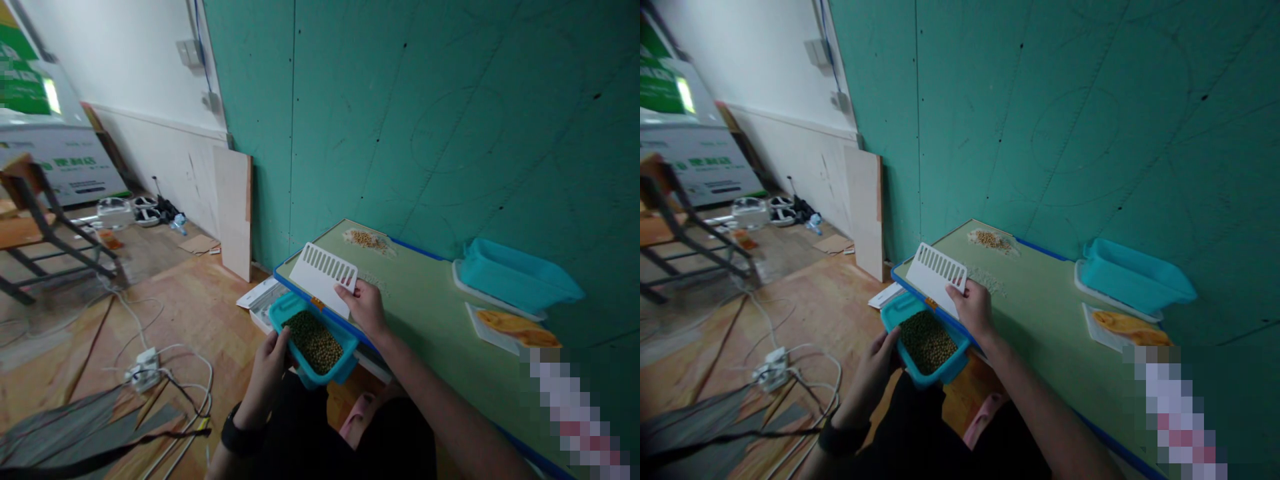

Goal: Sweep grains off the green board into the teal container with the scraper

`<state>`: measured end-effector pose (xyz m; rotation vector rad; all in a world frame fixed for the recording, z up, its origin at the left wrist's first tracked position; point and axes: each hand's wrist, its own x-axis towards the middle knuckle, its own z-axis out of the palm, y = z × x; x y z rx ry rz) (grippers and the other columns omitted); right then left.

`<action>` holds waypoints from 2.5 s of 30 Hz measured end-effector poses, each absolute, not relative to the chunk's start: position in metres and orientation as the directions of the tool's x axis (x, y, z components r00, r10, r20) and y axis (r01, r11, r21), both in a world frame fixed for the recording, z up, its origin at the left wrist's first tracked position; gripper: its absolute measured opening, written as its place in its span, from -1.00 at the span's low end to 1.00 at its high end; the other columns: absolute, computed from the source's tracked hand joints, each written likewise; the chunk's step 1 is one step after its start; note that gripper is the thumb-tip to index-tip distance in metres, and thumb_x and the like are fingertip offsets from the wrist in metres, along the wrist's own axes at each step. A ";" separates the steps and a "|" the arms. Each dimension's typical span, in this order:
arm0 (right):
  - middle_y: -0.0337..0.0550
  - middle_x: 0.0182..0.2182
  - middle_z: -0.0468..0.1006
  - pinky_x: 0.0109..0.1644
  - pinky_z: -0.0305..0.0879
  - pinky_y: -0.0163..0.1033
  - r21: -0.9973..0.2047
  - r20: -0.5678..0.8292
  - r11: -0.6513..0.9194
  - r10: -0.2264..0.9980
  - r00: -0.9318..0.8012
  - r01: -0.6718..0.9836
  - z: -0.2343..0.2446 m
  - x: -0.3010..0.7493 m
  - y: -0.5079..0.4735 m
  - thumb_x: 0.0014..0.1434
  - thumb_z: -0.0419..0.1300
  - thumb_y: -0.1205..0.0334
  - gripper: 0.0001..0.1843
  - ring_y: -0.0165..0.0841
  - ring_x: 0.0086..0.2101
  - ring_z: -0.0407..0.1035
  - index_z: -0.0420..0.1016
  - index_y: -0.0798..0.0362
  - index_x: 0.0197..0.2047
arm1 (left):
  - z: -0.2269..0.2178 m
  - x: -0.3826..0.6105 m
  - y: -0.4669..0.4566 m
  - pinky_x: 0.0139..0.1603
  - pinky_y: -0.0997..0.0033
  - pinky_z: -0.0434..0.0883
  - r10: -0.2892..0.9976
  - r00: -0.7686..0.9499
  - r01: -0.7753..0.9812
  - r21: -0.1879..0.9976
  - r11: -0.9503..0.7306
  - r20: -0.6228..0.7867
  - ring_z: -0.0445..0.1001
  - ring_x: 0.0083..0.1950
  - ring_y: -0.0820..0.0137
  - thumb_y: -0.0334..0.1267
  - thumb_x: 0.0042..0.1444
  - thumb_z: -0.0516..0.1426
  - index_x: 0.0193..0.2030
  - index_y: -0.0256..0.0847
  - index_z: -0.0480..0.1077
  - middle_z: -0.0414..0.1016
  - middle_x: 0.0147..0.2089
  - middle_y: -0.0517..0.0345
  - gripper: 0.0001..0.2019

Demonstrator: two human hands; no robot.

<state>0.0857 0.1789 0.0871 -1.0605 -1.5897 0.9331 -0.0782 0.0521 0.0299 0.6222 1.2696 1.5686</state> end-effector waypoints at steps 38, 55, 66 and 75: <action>0.00 -0.11 0.64 -0.09 0.50 -0.26 -0.035 0.676 0.764 0.493 -0.548 0.645 0.076 0.126 0.108 0.16 0.01 0.58 -0.55 -0.30 -0.21 0.58 0.49 0.13 0.04 | 0.012 -0.059 0.032 -0.59 0.52 0.23 0.886 -0.403 -0.406 0.913 0.052 -0.230 0.26 -0.59 0.48 0.09 -0.09 0.32 -0.36 -0.25 0.48 0.34 -0.61 0.34 -0.60; -0.12 -0.20 0.67 -0.15 0.47 -0.34 -0.087 0.662 0.750 0.535 -0.525 0.655 0.087 0.217 0.092 0.16 -0.04 0.60 -0.56 -0.38 -0.29 0.58 0.44 0.09 0.01 | -0.002 -0.064 0.031 -0.57 0.46 0.23 0.895 -0.376 -0.386 0.919 0.084 -0.240 0.31 -0.57 0.42 0.10 -0.05 0.29 -0.33 -0.21 0.49 0.38 -0.59 0.32 -0.62; -0.14 -0.31 0.68 -0.39 0.34 -0.36 0.013 0.672 0.603 0.585 -0.454 0.797 0.082 0.246 0.120 0.31 0.05 0.41 -0.77 -0.40 -0.47 0.55 0.51 0.12 -0.07 | 0.005 -0.060 0.031 -0.51 0.41 0.29 0.902 -0.346 -0.420 0.902 0.099 -0.259 0.39 -0.51 0.35 0.11 -0.05 0.29 -0.20 -0.23 0.52 0.49 -0.51 0.25 -0.56; -0.09 -0.46 0.65 -0.48 0.24 -0.35 0.105 0.745 0.472 0.546 -0.384 0.875 0.085 0.240 0.114 0.38 0.01 0.25 -0.68 -0.42 -0.58 0.48 0.58 0.17 -0.16 | 0.006 -0.053 0.031 -0.45 0.38 0.39 0.881 -0.435 -0.351 0.936 0.023 -0.185 0.47 -0.44 0.28 0.12 -0.09 0.31 -0.12 -0.30 0.53 0.51 -0.50 0.20 -0.47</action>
